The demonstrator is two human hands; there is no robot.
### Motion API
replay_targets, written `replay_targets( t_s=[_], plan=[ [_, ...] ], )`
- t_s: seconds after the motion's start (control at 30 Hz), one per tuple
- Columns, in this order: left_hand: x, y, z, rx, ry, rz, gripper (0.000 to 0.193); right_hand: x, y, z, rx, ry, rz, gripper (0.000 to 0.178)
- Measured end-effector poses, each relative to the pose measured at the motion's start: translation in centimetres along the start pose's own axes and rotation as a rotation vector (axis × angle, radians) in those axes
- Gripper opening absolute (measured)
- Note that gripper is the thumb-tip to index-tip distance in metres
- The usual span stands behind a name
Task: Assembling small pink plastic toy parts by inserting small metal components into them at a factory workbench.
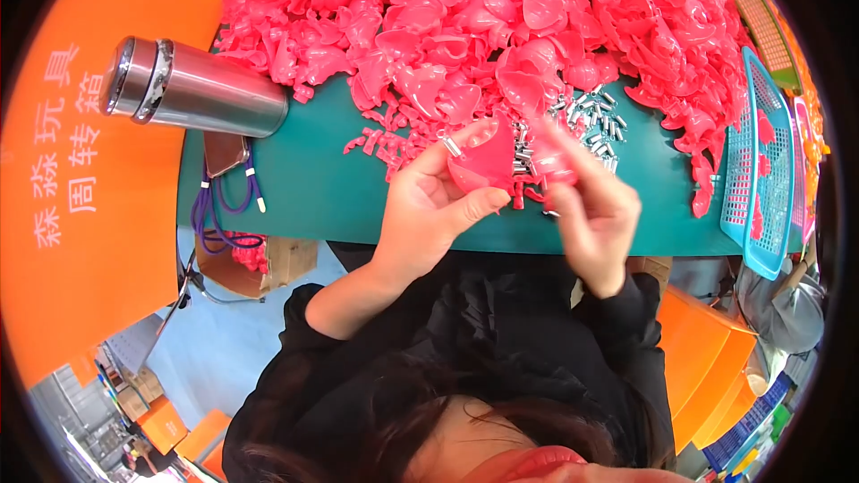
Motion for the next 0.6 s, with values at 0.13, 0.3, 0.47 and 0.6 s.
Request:
replay_targets(
  t_s=[0.13,0.3,0.47,0.6],
  plan=[
    [0.0,1.0,-0.2,-0.015,-0.007,-0.104,0.06,-0.9,-1.5,-2.8,0.099,-0.172,0.144,0.048],
    [0.3,1.0,-0.7,-0.082,-0.099,-0.076,0.059,-0.3,0.6,-2.3,-0.205,-0.117,-0.067,0.044],
    [0.6,1.4,-1.0,-0.13,-0.096,-0.176,0.056,0.3,1.8,-1.5,-0.528,0.043,-0.138,0.042],
    [0.6,1.6,-1.2,-0.177,-0.105,-0.213,0.052,0.3,1.2,-1.4,-0.579,0.06,-0.093,0.042]
  ],
)
Point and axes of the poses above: each hand's wrist, its own x-axis away from the middle knuckle, its own z-axis out of the back of the hand, y = z × x, the point moved 9 cm from there along -x, towards the middle knuckle, and after that the axes turned 7 degrees about z, right-handed, at the moved point
